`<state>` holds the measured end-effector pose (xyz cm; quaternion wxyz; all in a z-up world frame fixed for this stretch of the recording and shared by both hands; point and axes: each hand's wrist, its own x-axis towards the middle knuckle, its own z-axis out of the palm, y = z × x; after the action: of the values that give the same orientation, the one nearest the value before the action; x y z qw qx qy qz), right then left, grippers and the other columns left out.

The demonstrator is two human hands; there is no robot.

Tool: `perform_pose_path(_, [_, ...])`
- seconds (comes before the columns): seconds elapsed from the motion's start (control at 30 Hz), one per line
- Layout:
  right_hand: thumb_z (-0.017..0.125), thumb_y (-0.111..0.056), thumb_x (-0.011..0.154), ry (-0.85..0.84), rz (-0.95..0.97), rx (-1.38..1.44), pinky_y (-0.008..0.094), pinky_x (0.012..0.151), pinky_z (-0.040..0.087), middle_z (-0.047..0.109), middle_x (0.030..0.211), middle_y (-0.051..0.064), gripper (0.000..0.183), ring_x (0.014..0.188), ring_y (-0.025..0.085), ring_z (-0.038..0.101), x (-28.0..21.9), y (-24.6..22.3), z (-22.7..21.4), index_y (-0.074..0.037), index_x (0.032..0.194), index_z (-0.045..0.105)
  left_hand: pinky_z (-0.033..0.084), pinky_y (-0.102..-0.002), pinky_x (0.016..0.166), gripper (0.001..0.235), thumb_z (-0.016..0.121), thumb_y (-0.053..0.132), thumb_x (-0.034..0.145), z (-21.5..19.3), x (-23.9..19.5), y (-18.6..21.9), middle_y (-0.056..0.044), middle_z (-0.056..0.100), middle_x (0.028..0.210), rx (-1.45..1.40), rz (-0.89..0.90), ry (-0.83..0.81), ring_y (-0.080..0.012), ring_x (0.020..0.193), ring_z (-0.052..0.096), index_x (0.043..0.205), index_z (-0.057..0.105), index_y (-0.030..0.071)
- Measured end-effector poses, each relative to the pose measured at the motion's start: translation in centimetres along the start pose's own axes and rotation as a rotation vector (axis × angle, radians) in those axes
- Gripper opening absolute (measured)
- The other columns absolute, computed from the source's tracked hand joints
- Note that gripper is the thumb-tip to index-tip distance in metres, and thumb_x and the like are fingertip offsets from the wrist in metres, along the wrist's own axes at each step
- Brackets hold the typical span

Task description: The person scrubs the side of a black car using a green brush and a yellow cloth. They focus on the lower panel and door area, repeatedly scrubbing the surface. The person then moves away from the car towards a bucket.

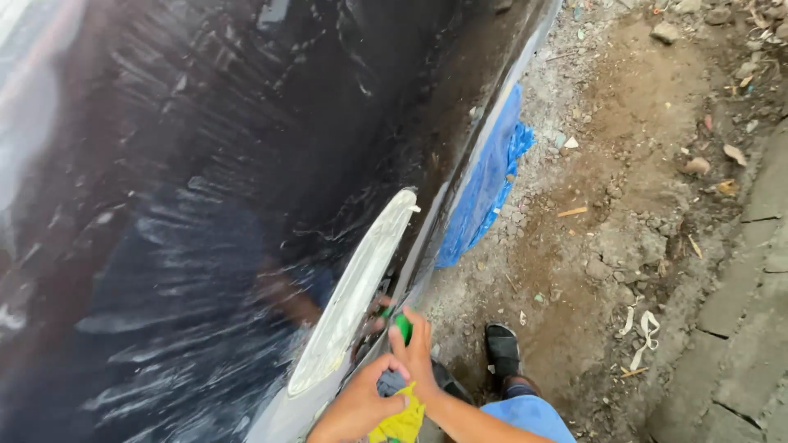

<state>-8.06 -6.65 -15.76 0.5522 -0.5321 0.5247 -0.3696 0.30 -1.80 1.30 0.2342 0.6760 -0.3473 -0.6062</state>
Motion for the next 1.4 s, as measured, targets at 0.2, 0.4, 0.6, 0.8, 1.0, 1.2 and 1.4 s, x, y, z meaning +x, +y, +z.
perform_pose_path(0.2, [0.059,-0.022,0.099,-0.057,-0.036,-0.036,0.044,0.106,0.039,0.053,0.125,0.019,0.044,0.119,0.035,0.052,0.8,-3.7,-2.2,-0.007,0.139,0.049,0.049,-0.027,0.088,0.029,0.076,0.012,0.078,-0.1,0.1,-1.3,-0.001,0.062,0.096,0.032,0.08,-0.024,-0.0104,0.094,0.058,0.103,0.062,0.011])
perform_pose_path(0.4, [0.061,-0.023,0.099,-0.061,-0.142,-0.079,0.044,0.107,0.038,0.052,0.127,0.018,0.046,0.121,0.037,0.05,0.3,-1.6,-2.0,-0.007,0.14,0.05,0.05,-0.029,0.086,0.028,0.076,0.01,0.078,-0.2,0.3,0.7,0.0,0.064,0.095,-0.034,-0.023,-0.034,-0.0105,0.093,0.059,0.102,0.061,0.012])
perform_pose_path(0.6, [0.063,-0.022,0.096,0.014,-0.238,-0.133,0.045,0.105,0.038,0.053,0.128,0.02,0.047,0.122,0.038,0.051,0.3,-0.3,-1.1,-0.008,0.14,0.05,0.051,-0.028,0.088,0.028,0.076,0.008,0.079,-0.1,0.9,-0.8,-0.001,0.065,0.097,0.045,0.071,0.017,-0.0092,0.095,0.06,0.104,0.062,0.01])
perform_pose_path(0.8, [0.06,-0.022,0.1,0.076,-0.161,-0.039,0.045,0.105,0.041,0.052,0.127,0.02,0.045,0.12,0.037,0.052,-1.4,-2.2,-0.2,-0.007,0.141,0.048,0.053,-0.03,0.081,0.028,0.073,0.009,0.08,0.6,-0.5,-0.2,-0.004,0.067,0.095,-0.042,0.047,0.08,-0.0126,0.089,0.063,0.106,0.062,0.01])
perform_pose_path(1.0, [0.057,-0.02,0.103,0.213,-0.188,0.075,0.045,0.103,0.043,0.054,0.124,0.022,0.04,0.118,0.037,0.055,-0.8,-3.1,1.2,-0.004,0.138,0.047,0.054,-0.031,0.085,0.028,0.07,0.004,0.082,2.8,-2.6,-1.7,-0.005,0.066,0.101,-0.159,0.261,0.15,-0.0129,0.093,0.064,0.108,0.062,0.008])
perform_pose_path(1.2, [0.059,-0.02,0.101,0.407,-0.39,0.002,0.044,0.107,0.042,0.06,0.127,0.022,0.04,0.119,0.038,0.056,-3.8,0.3,3.9,-0.003,0.136,0.053,0.058,-0.044,0.086,0.03,0.052,0.017,0.087,4.2,-4.8,-3.8,-0.02,0.074,0.111,-1.07,-0.108,-0.011,-0.0322,0.097,0.073,0.113,0.062,0.005])
perform_pose_path(1.4, [0.056,-0.022,0.106,0.395,-0.255,0.06,0.042,0.11,0.042,0.06,0.135,0.019,0.038,0.128,0.034,0.056,-3.1,-2.3,2.7,-0.003,0.139,0.053,0.057,-0.041,0.077,0.048,0.045,0.036,0.093,3.4,-4.9,-13.0,-0.017,0.075,0.104,-1.407,-0.185,-0.229,-0.0319,0.092,0.072,0.114,0.067,-0.002])
